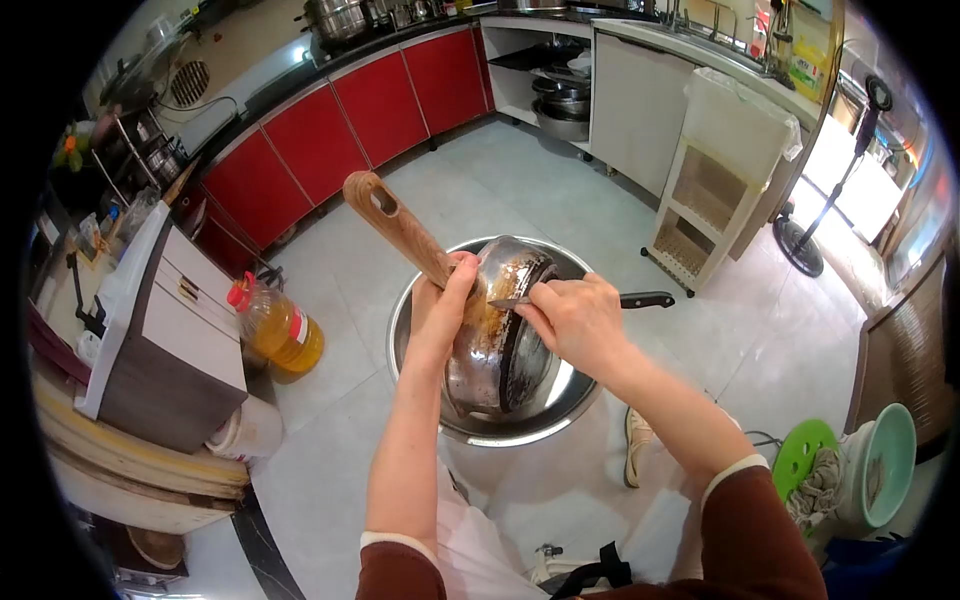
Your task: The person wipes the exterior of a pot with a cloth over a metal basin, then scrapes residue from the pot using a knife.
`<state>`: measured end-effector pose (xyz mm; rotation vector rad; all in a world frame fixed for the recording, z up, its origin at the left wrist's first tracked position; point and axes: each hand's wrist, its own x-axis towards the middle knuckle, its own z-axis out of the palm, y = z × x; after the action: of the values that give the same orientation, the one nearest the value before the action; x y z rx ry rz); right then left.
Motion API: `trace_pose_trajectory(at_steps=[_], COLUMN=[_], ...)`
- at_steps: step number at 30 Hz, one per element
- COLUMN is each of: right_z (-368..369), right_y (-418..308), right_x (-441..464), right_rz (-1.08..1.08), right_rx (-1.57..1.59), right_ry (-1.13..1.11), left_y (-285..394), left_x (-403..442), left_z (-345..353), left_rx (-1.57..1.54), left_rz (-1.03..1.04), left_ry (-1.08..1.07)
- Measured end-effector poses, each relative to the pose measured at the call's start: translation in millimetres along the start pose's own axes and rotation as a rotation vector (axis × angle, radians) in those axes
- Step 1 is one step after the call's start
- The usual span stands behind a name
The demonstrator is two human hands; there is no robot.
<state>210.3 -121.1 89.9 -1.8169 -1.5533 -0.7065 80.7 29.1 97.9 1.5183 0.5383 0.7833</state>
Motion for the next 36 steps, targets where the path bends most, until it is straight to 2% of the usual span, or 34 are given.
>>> trace_pose_trajectory(at_steps=[2,6,13,15,19,23,36], right_z=[-1,-2,-2,-6,-1,-4,-9], right_y=[3,-2,-1,-16,2,-7,1], right_x=[4,-5,1,-3,6,-5,0], right_rz=[0.061,0.013,0.029,-0.03,0.036,0.007,-0.003], right_rx=[-0.013,0.027,0.006,0.051,-0.034,-0.007,-0.07], right_ry=[-0.005,-0.005,-0.012,-0.057,0.038,-0.053,0.01], left_y=[3,4,2,2,3,7,7], left_x=[-2,-5,-1,1,1,0,-1], left_z=[1,1,-1,-1,0,-1,3], left_rx=[0.01,0.011,0.009,0.002,0.011,0.047,0.078], left_rz=[0.011,-0.003,-0.006,-0.005,-0.006,-0.016,-0.041], left_ry=[0.037,0.064,0.044,0.028,0.027,0.009,0.024])
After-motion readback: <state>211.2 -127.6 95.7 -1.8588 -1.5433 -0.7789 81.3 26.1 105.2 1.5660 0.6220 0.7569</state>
